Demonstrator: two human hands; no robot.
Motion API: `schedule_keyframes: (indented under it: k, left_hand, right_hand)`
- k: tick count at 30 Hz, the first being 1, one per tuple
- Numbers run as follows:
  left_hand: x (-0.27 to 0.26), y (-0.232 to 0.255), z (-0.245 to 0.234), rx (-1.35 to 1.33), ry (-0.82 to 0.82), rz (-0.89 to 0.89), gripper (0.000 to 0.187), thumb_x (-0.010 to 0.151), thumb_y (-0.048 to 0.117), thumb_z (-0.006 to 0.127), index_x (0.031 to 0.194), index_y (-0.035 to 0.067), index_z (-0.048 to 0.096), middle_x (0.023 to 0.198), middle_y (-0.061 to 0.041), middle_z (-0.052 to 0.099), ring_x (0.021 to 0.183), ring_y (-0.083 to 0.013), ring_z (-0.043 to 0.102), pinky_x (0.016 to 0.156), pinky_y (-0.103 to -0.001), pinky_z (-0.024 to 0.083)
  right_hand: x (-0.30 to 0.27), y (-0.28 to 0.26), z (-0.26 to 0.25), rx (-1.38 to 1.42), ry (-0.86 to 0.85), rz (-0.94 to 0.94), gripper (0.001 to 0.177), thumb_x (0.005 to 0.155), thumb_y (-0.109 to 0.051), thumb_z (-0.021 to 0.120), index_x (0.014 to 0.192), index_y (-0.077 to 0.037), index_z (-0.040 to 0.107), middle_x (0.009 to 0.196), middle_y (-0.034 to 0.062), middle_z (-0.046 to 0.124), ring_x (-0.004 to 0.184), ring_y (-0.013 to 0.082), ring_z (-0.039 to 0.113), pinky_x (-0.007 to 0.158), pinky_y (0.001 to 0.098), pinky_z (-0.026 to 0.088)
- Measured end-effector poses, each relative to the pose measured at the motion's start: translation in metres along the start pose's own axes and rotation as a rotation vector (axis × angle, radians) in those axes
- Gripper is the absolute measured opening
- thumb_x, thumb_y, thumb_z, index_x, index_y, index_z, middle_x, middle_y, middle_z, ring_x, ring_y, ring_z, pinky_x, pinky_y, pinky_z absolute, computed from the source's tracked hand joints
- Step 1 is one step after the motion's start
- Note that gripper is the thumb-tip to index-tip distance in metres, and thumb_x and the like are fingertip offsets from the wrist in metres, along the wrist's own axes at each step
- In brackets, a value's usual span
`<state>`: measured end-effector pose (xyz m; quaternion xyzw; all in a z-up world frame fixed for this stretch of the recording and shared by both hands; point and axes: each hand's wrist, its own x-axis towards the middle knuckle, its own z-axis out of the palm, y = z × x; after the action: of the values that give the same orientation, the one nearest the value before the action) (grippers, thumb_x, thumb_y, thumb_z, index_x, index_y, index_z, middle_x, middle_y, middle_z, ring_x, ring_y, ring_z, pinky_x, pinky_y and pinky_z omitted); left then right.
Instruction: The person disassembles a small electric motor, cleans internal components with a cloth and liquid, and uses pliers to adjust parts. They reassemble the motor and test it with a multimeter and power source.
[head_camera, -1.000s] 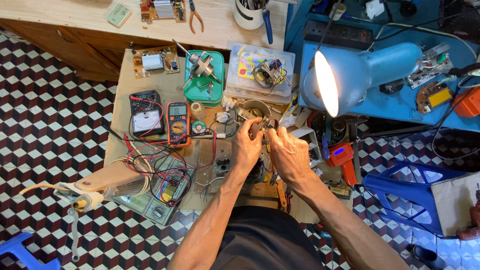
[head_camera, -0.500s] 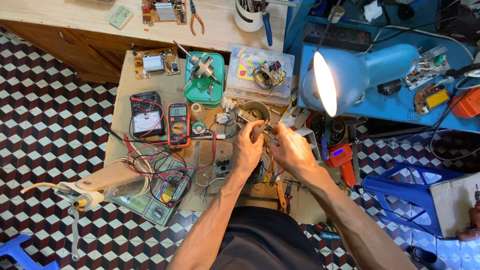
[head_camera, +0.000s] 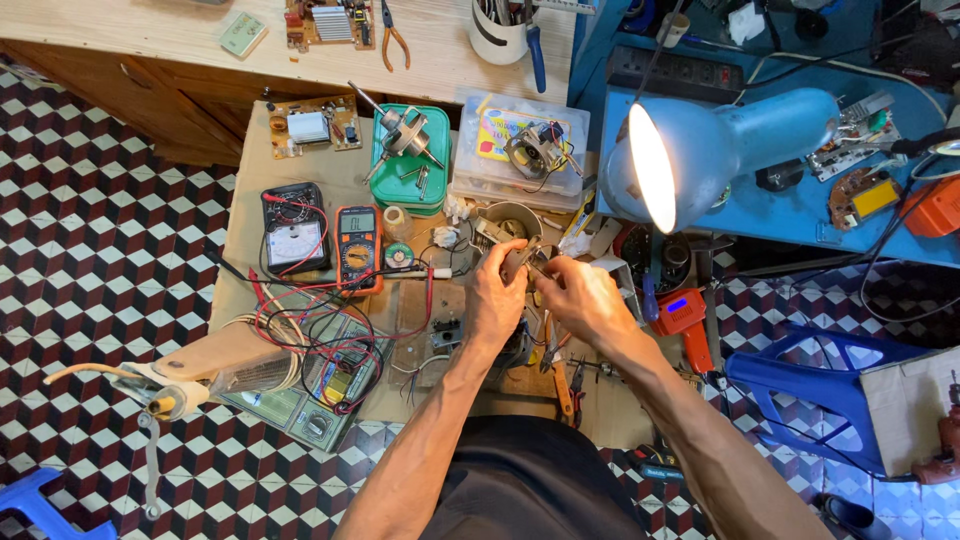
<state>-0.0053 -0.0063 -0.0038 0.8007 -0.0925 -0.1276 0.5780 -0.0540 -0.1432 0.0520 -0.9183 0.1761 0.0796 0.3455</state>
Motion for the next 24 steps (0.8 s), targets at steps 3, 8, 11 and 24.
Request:
schedule_keyframes:
  k: [3,8,11,24]
  left_hand:
    - [0.002,0.001,0.001,-0.006,0.020,0.053,0.034,0.090,0.007,0.071,0.123,0.008,0.065,0.113,-0.013,0.075,0.098,-0.0261,0.075,0.084,-0.036,0.060]
    - [0.002,0.005,-0.003,-0.004,0.011,-0.046,0.033,0.090,0.007,0.069,0.123,0.008,0.066,0.111,-0.013,0.075,0.094,-0.0265,0.075,0.079,-0.036,0.060]
    - [0.001,0.005,-0.003,-0.041,0.006,-0.044,0.032,0.091,0.007,0.067,0.123,0.008,0.066,0.112,-0.012,0.075,0.095,-0.0249,0.075,0.080,-0.035,0.060]
    - [0.004,0.009,-0.004,-0.050,0.037,0.118,0.036,0.088,0.009,0.072,0.124,0.007,0.067,0.116,-0.014,0.073,0.101,-0.0266,0.074,0.085,-0.035,0.060]
  right_hand:
    - [-0.007,0.000,0.009,-0.382,0.149,-0.294,0.020,0.086,-0.011,0.061,0.096,0.006,0.065,0.085,0.0257,0.069,0.065,0.0403,0.067,0.054,0.0491,0.054]
    - [-0.009,-0.005,0.007,-0.318,0.178,-0.256,0.020,0.091,-0.017,0.063,0.087,0.001,0.069,0.080,0.0233,0.071,0.063,0.0395,0.067,0.053,0.0496,0.052]
    - [-0.005,-0.008,0.001,-0.181,0.048,-0.075,0.026,0.096,-0.024,0.060,0.090,-0.003,0.074,0.073,0.0226,0.072,0.061,0.0372,0.068,0.058,0.0468,0.053]
    - [-0.013,-0.010,0.002,-0.133,0.235,-0.306,0.018,0.094,-0.018,0.064,0.096,0.000,0.062,0.089,0.0209,0.070,0.070,0.0372,0.067,0.060,0.0466,0.054]
